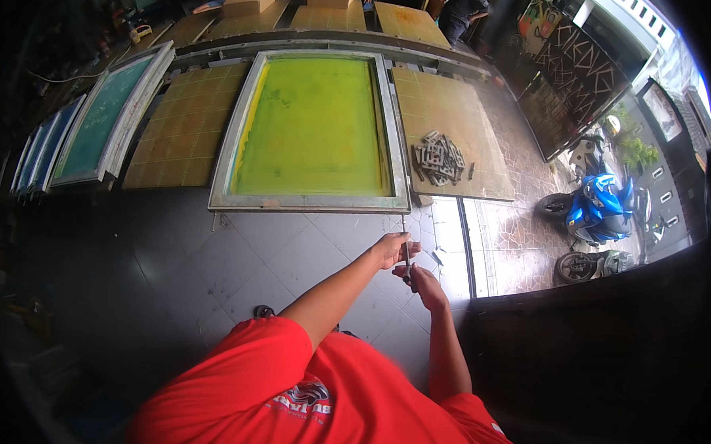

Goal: The person uses a T-handle socket wrench to loosen and then tighten the bolts on a screen printing frame, then lifts the frame to check the alignment before securing it again.

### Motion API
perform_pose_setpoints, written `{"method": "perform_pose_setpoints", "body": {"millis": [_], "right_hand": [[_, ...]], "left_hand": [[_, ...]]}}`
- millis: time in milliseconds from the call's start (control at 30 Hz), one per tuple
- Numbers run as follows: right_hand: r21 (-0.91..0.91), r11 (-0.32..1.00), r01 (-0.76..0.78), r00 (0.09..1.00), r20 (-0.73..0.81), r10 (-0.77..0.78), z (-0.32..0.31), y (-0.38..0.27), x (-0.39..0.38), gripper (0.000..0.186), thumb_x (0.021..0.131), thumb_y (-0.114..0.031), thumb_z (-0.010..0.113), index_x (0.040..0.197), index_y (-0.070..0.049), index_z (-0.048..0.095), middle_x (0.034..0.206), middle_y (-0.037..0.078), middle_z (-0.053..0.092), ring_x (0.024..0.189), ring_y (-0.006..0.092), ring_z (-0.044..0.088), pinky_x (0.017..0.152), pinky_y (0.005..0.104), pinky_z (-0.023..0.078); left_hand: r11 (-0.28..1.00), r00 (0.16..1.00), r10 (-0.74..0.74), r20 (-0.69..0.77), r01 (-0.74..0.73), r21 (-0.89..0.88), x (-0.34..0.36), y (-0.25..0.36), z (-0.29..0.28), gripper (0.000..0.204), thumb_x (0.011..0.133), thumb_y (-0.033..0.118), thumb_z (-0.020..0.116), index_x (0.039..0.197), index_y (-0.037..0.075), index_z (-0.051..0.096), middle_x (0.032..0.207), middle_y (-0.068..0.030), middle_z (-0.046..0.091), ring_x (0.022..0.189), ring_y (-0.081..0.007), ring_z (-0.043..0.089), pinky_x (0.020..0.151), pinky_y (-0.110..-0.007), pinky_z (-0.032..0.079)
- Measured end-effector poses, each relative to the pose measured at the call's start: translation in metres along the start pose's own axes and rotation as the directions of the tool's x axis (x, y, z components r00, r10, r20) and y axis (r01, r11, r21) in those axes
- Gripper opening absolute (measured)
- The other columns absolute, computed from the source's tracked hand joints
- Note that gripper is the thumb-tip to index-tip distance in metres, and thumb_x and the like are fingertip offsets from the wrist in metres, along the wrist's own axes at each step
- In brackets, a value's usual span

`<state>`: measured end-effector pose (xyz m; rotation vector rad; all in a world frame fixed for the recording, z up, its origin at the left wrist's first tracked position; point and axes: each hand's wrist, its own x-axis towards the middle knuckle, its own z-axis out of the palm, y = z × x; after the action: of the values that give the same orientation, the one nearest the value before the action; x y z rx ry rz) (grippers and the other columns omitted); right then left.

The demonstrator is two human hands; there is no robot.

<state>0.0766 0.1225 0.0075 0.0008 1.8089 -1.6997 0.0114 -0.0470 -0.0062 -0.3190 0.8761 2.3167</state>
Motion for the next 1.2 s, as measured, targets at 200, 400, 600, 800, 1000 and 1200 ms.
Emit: {"method": "perform_pose_setpoints", "body": {"millis": [200,400,600,800,1000,1200], "right_hand": [[0.168,0.986,0.003,0.999,0.044,-0.01,0.022,-0.031,0.005,0.03,0.095,-0.025,0.044,0.099,0.0,0.06,0.086,0.008,0.064,0.075,0.0136,0.063,0.049,0.0215,0.044],[-0.805,0.591,-0.052,0.98,-0.156,-0.126,0.036,-0.067,0.003,0.023,0.085,-0.022,0.058,0.088,0.0,0.062,0.08,0.013,0.066,0.072,0.0259,0.065,0.061,0.0363,0.051],[-0.852,0.522,-0.039,0.995,-0.08,-0.057,0.036,-0.076,-0.001,0.03,0.086,-0.027,0.056,0.097,0.0,0.059,0.087,0.017,0.065,0.076,0.0273,0.065,0.065,0.0375,0.049],[0.099,0.995,-0.006,0.996,-0.093,0.015,-0.008,-0.042,-0.01,0.046,0.095,-0.037,0.038,0.114,0.002,0.052,0.104,0.013,0.06,0.098,0.0222,0.059,0.081,0.0329,0.046],[0.511,0.857,0.064,0.994,0.047,-0.103,0.02,0.011,0.011,0.033,0.095,-0.025,0.04,0.103,0.004,0.055,0.094,0.013,0.06,0.082,0.0181,0.057,0.074,0.0289,0.045],[-0.073,0.996,-0.051,0.999,0.003,0.051,0.011,-0.025,0.013,0.032,0.089,-0.031,0.054,0.08,-0.001,0.061,0.064,0.003,0.059,0.052,0.0088,0.048,0.048,0.0234,0.04]], "left_hand": [[0.992,0.996,-0.084,0.023,0.081,0.101,-0.008,0.009,-0.006,0.03,0.094,0.031,0.044,0.109,0.005,0.045,0.104,-0.01,0.062,0.089,-0.0201,0.062,0.061,-0.028,0.052],[0.858,0.966,0.057,-0.251,0.081,0.507,0.002,0.014,0.018,0.037,0.094,0.029,0.042,0.115,-0.001,0.04,0.096,-0.0174,0.058,0.072,-0.0226,0.062,0.057,-0.034,0.053],[0.935,0.945,-0.019,-0.325,0.132,0.329,0.014,0.011,0.016,0.024,0.094,0.027,0.041,0.098,0.004,0.047,0.075,-0.0101,0.058,0.067,-0.0204,0.061,0.061,-0.035,0.053],[0.998,0.972,0.009,-0.236,0.005,0.06,0.018,-0.002,0.007,0.025,0.097,0.027,0.035,0.091,0.006,0.048,0.066,-0.0017,0.049,0.056,-0.0116,0.049,0.051,-0.027,0.044],[0.999,0.979,-0.023,-0.204,0.016,-0.035,0.012,-0.005,0.018,0.029,0.098,0.032,0.033,0.091,0.007,0.047,0.062,0.0026,0.038,0.05,-0.0079,0.035,0.048,-0.025,0.036],[0.968,0.929,0.065,-0.364,0.03,0.25,0.013,0.003,0.014,0.026,0.094,0.028,0.043,0.095,0.002,0.049,0.069,-0.0049,0.051,0.055,-0.013,0.051,0.048,-0.028,0.045]]}}
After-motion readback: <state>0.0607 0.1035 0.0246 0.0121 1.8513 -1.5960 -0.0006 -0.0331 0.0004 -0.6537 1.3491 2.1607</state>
